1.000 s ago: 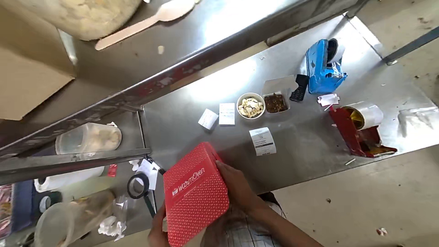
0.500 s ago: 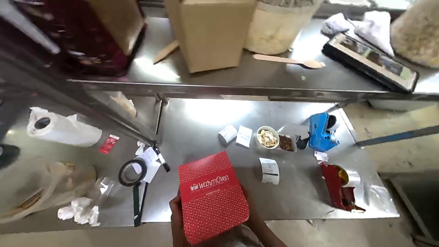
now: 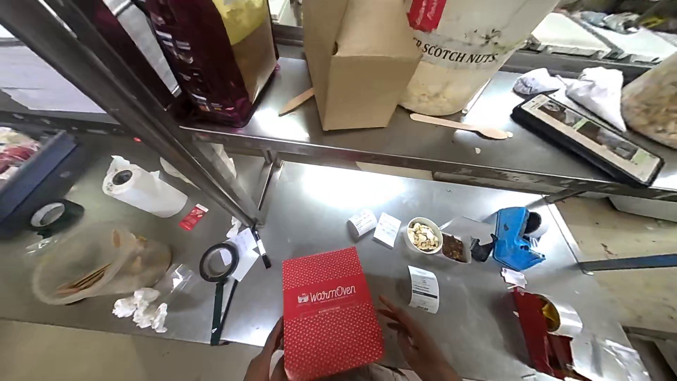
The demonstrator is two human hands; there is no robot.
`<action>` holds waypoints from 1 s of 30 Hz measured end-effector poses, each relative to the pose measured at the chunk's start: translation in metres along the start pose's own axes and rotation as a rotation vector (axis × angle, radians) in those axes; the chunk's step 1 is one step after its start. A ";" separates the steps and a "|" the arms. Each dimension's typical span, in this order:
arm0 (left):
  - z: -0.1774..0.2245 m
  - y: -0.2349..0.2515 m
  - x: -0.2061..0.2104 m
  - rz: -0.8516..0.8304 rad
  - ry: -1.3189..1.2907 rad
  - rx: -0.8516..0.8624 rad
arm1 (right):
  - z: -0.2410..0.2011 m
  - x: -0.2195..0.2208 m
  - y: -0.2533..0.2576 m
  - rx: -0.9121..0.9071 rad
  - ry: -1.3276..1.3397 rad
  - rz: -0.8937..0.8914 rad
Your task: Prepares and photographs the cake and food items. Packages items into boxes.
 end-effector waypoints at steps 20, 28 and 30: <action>-0.008 -0.030 0.067 0.412 0.580 0.078 | 0.073 0.035 0.004 -0.431 -0.543 0.149; 0.046 0.056 0.052 0.195 0.887 0.363 | 0.047 0.040 0.026 -0.332 -0.271 0.071; 0.054 0.095 0.064 0.163 0.963 0.422 | 0.022 0.026 0.033 -0.255 -0.188 0.086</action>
Point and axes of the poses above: each hand's wrist, its own y-axis towards the middle knuckle, its own x-axis out of the palm, z = x × y, the point moved 2 cm from there along y, towards the middle knuckle, and after that the axes turned 12 degrees about y, right-handed, at the moved point
